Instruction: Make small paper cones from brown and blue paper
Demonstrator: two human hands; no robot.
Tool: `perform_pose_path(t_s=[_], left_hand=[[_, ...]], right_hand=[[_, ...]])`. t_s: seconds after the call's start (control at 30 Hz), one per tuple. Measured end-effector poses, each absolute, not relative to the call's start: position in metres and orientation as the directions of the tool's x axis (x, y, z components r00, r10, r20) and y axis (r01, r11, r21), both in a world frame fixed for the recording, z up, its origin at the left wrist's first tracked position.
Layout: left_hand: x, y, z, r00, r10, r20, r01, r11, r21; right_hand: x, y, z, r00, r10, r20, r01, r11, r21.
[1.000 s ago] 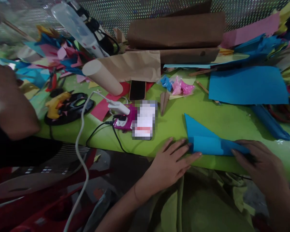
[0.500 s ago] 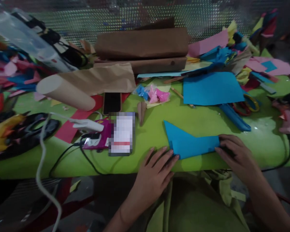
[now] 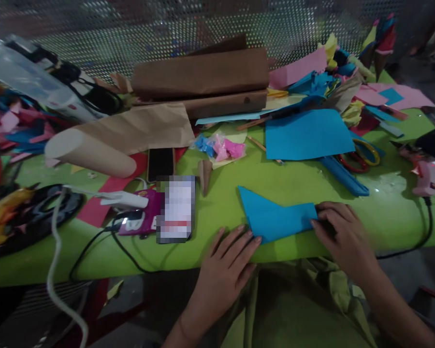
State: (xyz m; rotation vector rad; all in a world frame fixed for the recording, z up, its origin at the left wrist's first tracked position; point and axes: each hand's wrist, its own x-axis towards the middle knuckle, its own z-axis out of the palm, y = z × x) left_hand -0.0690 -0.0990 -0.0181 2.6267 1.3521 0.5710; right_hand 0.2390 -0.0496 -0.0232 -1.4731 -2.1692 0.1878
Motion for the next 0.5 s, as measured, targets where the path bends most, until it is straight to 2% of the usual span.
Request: perform_pose_path(t_s=[0.17, 0.27, 0.37, 0.43, 0.5], left_hand=[[-0.07, -0.101, -0.021, 0.545, 0.806, 0.233, 0.766, -0.591, 0.252], [-0.071, -0.102, -0.023, 0.54, 0.814, 0.215, 0.774, -0.58, 0.252], [-0.07, -0.103, -0.023, 0.539, 0.815, 0.212, 0.775, -0.579, 0.255], [-0.071, -0.103, -0.023, 0.544, 0.812, 0.213, 0.77, -0.583, 0.257], [-0.072, -0.103, -0.022, 0.546, 0.81, 0.214, 0.764, -0.586, 0.27]], right_hand=[[0.237, -0.051, -0.029, -0.226, 0.903, 0.366, 0.864, 0.359, -0.353], [0.237, -0.061, -0.029, -0.186, 0.878, 0.441, 0.874, 0.353, -0.334], [0.233, -0.074, -0.028, -0.346, 0.797, 0.496, 0.827, 0.508, -0.24], [0.229, -0.08, -0.028, -0.494, 0.757, 0.428, 0.746, 0.622, -0.238], [0.225, -0.082, -0.03, -0.57, 0.744, 0.35, 0.693, 0.664, -0.282]])
